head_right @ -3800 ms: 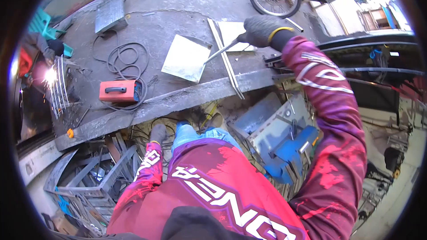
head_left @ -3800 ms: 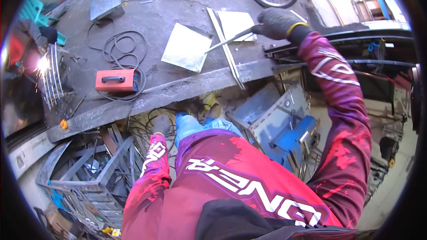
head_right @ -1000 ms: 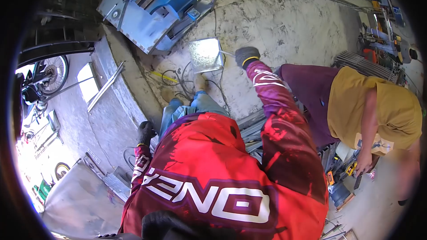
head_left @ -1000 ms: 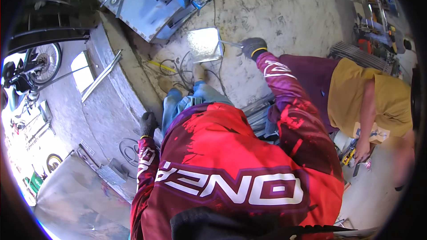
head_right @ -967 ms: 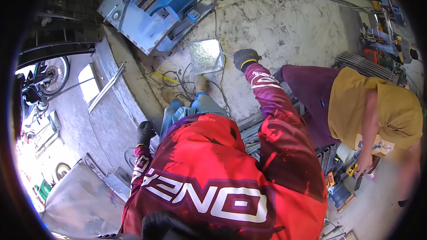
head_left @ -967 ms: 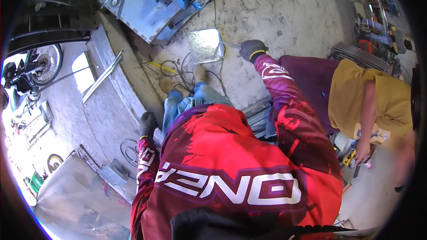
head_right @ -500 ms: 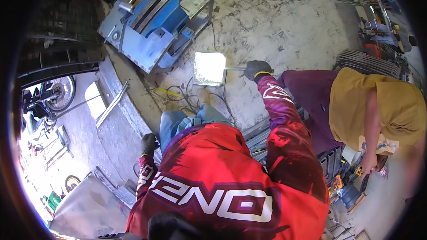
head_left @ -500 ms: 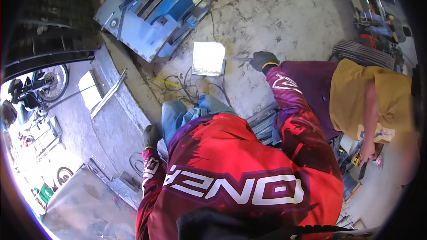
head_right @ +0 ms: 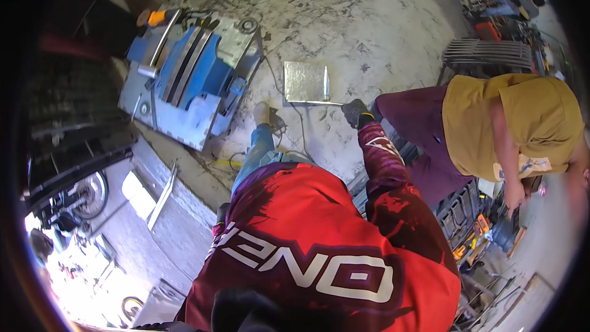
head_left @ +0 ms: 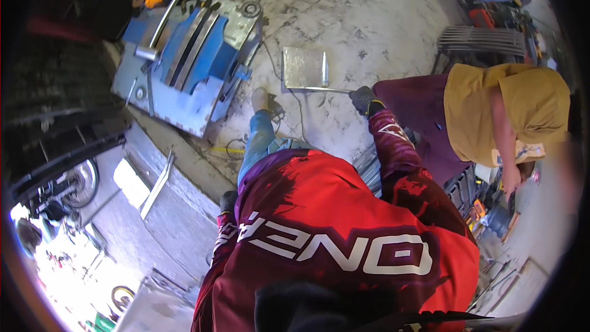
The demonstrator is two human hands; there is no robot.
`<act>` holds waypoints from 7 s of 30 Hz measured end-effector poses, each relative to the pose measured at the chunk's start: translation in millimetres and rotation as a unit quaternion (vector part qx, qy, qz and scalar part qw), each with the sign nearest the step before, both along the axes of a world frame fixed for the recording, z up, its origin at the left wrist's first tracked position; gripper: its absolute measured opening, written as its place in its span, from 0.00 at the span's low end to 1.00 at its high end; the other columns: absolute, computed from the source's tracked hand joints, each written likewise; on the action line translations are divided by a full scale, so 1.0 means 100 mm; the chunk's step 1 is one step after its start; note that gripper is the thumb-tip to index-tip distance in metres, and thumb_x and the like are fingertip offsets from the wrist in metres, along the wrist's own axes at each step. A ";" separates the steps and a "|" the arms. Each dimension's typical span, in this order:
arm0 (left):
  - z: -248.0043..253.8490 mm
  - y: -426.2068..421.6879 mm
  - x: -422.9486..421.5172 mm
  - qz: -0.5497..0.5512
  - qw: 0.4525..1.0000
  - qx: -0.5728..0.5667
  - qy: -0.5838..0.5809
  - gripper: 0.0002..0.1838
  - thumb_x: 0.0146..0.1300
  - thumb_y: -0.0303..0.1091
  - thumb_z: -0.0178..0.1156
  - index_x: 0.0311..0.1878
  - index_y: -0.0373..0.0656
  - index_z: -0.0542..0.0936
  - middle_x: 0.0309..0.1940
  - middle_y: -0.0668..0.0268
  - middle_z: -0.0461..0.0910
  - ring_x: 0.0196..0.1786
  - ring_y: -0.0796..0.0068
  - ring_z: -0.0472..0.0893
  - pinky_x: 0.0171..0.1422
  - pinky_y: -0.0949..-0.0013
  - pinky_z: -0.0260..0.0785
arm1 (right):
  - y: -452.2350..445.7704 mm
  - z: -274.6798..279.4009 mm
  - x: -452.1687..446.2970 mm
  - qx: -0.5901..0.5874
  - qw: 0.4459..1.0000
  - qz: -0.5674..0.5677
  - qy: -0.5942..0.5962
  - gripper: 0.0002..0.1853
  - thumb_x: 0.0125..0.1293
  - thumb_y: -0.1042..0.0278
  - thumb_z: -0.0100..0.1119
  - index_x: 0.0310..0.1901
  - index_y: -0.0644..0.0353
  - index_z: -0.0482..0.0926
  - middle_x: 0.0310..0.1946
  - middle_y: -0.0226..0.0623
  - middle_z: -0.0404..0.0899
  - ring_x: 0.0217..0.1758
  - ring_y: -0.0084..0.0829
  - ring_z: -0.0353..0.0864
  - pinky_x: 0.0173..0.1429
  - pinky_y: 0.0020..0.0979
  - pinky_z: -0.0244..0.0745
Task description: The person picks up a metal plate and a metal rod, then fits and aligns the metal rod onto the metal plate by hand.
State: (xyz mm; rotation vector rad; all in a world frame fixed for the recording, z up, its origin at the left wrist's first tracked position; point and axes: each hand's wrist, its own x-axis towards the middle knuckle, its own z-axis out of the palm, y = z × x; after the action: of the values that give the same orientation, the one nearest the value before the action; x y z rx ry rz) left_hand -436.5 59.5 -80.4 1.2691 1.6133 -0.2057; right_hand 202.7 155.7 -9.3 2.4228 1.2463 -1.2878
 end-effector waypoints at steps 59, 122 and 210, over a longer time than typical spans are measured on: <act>0.85 4.34 5.06 -0.213 0.961 0.162 -0.074 0.17 0.64 0.46 0.51 0.42 0.44 0.81 0.41 0.50 0.80 0.48 0.46 0.78 0.51 0.53 0.69 | 2.14 -0.11 1.30 0.214 0.968 0.128 -0.015 0.12 0.42 0.68 0.65 0.30 0.56 0.75 0.24 0.44 0.77 0.27 0.47 0.79 0.33 0.44 0.73; -3.28 5.80 8.11 0.135 0.977 -0.128 -0.102 0.15 0.66 0.41 0.57 0.47 0.39 0.73 0.28 0.66 0.73 0.29 0.74 0.74 0.33 0.67 0.69 | 2.39 -4.96 3.15 -0.082 0.571 -0.663 0.478 0.28 0.59 0.34 0.58 0.30 0.56 0.72 0.17 0.34 0.68 0.16 0.31 0.68 0.22 0.35 0.68; 0.59 5.61 5.30 0.129 0.991 -0.047 -0.008 0.10 0.63 0.36 0.51 0.35 0.40 0.75 0.20 0.62 0.75 0.19 0.72 0.74 0.18 0.69 0.64 | 3.15 0.18 4.41 -0.098 0.984 0.079 -0.129 0.20 0.58 0.60 0.50 0.50 0.57 0.79 0.47 0.47 0.81 0.51 0.44 0.81 0.54 0.44 0.75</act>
State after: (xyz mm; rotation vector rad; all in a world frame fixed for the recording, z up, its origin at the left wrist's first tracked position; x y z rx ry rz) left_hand 93.5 620.6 -21.0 0.9776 1.7153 -0.1076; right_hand 644.0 470.9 8.9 2.2185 1.1544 -0.9677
